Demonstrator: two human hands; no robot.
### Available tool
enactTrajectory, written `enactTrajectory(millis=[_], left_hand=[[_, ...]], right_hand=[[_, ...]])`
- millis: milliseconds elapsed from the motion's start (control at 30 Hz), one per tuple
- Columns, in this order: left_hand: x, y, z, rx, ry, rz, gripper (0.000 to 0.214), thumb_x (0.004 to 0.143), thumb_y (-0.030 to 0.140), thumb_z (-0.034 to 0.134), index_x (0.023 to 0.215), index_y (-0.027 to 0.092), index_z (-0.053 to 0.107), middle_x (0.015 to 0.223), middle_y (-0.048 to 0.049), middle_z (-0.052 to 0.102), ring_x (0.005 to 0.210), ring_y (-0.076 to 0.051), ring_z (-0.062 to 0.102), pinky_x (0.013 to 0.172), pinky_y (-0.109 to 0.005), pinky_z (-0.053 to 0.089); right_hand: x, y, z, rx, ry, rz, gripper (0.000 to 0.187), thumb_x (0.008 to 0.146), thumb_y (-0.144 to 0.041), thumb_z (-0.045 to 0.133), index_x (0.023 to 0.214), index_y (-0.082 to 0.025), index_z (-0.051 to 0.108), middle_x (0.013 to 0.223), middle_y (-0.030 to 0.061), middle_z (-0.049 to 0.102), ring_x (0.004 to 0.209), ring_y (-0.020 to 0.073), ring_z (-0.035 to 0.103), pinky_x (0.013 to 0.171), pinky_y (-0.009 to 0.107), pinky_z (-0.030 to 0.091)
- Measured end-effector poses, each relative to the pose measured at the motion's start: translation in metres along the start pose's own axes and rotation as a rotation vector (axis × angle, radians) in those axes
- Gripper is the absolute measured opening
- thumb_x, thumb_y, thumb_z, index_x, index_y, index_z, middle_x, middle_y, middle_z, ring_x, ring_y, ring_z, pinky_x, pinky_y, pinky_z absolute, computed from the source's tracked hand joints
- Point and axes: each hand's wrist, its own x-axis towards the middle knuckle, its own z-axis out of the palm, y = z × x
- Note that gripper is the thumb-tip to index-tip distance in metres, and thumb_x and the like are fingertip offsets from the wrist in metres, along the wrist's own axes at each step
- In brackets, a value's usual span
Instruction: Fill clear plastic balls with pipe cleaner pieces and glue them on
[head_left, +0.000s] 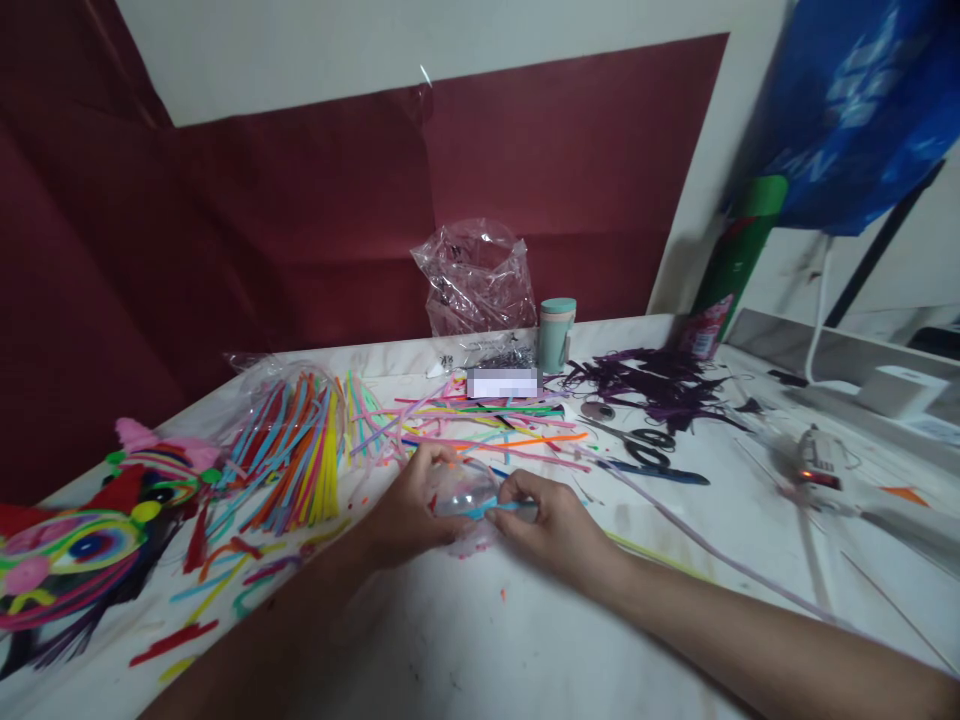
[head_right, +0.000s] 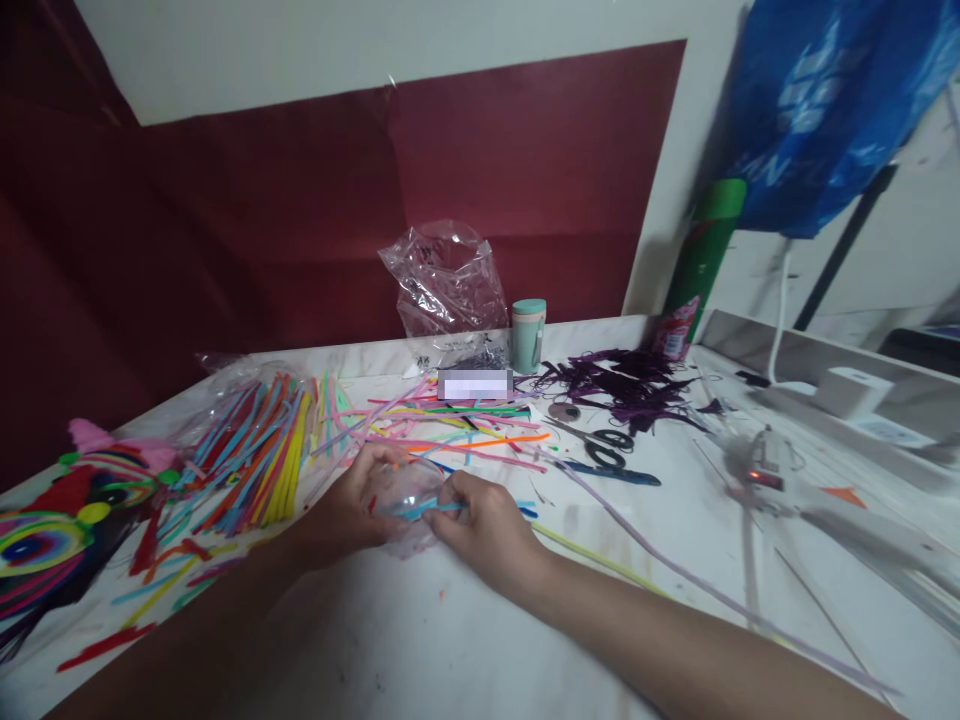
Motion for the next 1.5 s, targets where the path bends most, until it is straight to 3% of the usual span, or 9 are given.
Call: enactTrajectory(millis=[167, 300, 700, 933, 1100, 1333, 1500], left_hand=[[0.01, -0.02, -0.005, -0.13, -0.042, 0.12, 0.08, 0.055, 0.043, 0.08, 0.118, 0.022, 0.035, 0.12, -0.0087, 0.046, 0.108, -0.026, 0.051, 0.087, -0.034, 0.043], [0.014, -0.03, -0.01, -0.189, -0.119, 0.111, 0.082, 0.056, 0.048, 0.079, 0.12, 0.022, 0.036, 0.116, -0.0089, 0.05, 0.103, -0.025, 0.054, 0.082, -0.032, 0.045], [0.01, -0.013, -0.01, -0.128, -0.193, 0.116, 0.075, 0.059, 0.047, 0.077, 0.116, 0.021, 0.037, 0.113, -0.0095, 0.052, 0.099, -0.026, 0.055, 0.078, -0.033, 0.045], [0.005, -0.002, -0.002, 0.051, 0.009, 0.106, 0.063, 0.059, 0.045, 0.075, 0.107, 0.021, 0.041, 0.11, -0.0066, 0.048, 0.101, -0.026, 0.05, 0.083, -0.035, 0.042], [0.006, -0.006, -0.006, -0.071, -0.065, 0.124, 0.07, 0.061, 0.049, 0.073, 0.113, 0.021, 0.036, 0.114, -0.0088, 0.05, 0.105, -0.026, 0.051, 0.086, -0.035, 0.041], [0.007, -0.017, -0.01, -0.048, -0.094, 0.155, 0.071, 0.062, 0.052, 0.073, 0.115, 0.02, 0.039, 0.118, -0.0115, 0.05, 0.11, -0.028, 0.05, 0.09, -0.037, 0.04], [0.006, -0.007, -0.013, -0.038, -0.165, 0.173, 0.069, 0.063, 0.05, 0.073, 0.117, 0.02, 0.04, 0.117, -0.0104, 0.049, 0.109, -0.028, 0.051, 0.089, -0.037, 0.041]], right_hand=[[0.002, 0.004, -0.002, 0.007, 0.034, -0.05, 0.004, 0.074, -0.021, 0.055, 0.071, -0.019, 0.056, 0.069, -0.0001, 0.063, 0.064, 0.0137, 0.056, 0.059, 0.022, 0.04], [0.003, 0.006, -0.003, 0.019, 0.032, -0.065, 0.005, 0.074, -0.019, 0.053, 0.07, -0.018, 0.056, 0.07, 0.0002, 0.063, 0.066, 0.0141, 0.057, 0.061, 0.023, 0.042], [0.003, 0.003, -0.001, 0.057, 0.011, -0.014, 0.006, 0.072, -0.017, 0.054, 0.066, -0.018, 0.056, 0.065, -0.0012, 0.061, 0.062, 0.0126, 0.055, 0.058, 0.021, 0.04], [0.001, 0.0, 0.0, 0.04, 0.007, -0.024, 0.004, 0.072, -0.017, 0.056, 0.068, -0.018, 0.057, 0.066, -0.0014, 0.061, 0.062, 0.013, 0.056, 0.058, 0.021, 0.04], [0.003, 0.006, 0.0, 0.098, 0.011, -0.052, 0.004, 0.073, -0.016, 0.057, 0.069, -0.018, 0.057, 0.067, -0.0015, 0.062, 0.065, 0.0131, 0.057, 0.061, 0.022, 0.042], [0.005, 0.01, 0.001, 0.118, 0.003, -0.053, 0.007, 0.074, -0.019, 0.057, 0.068, -0.017, 0.058, 0.066, -0.002, 0.062, 0.064, 0.0125, 0.056, 0.061, 0.021, 0.041], [0.002, 0.005, 0.001, 0.089, -0.008, -0.008, 0.009, 0.074, -0.02, 0.056, 0.066, -0.018, 0.058, 0.065, -0.002, 0.06, 0.063, 0.0128, 0.055, 0.059, 0.022, 0.04]])
